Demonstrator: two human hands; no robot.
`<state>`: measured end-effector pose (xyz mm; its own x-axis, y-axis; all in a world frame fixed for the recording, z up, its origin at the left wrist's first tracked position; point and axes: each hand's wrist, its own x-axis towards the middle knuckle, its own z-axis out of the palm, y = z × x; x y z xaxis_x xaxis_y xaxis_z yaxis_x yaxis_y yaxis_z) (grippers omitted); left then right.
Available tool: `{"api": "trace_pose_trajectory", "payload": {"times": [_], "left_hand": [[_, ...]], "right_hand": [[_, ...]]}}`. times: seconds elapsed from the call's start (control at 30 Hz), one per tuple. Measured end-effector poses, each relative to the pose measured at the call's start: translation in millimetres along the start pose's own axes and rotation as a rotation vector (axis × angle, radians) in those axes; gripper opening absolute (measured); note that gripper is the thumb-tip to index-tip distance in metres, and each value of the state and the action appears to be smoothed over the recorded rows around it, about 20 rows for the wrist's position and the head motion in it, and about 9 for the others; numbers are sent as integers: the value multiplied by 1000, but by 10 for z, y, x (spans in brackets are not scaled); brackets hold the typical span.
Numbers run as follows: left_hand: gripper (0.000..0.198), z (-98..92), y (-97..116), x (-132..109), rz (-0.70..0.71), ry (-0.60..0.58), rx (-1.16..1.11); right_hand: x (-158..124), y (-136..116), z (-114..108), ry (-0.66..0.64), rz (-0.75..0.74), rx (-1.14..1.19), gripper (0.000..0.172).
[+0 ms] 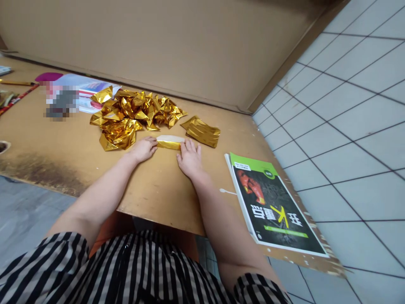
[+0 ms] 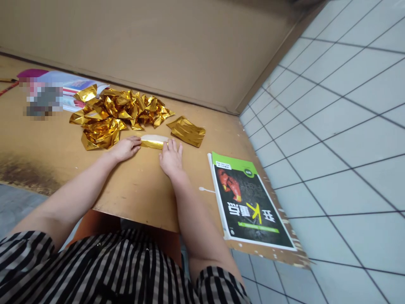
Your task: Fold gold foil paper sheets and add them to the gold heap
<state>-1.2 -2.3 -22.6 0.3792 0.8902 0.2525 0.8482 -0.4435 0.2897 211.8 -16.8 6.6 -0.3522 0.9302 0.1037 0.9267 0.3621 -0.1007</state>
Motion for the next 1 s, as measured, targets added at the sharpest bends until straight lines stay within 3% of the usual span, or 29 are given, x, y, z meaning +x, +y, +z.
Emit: {"api": "trace_pose_trajectory", "payload": {"times": [0.23,0.47,0.67,1.0], "left_hand": [[28,12,-14,-5,21,43,-9],[28,11,-30,-17,4,65,-64],[28,-18,10,-29,55,59,-52],[27,-2,-7,-24,171,63,54]], "right_hand": [[174,-266,84,-59,-131,106,42],[194,-119,296,30,-166,245,38],[181,-2,340,65,-194,306,36],[190,-12,377,66,-164,321,36]]}}
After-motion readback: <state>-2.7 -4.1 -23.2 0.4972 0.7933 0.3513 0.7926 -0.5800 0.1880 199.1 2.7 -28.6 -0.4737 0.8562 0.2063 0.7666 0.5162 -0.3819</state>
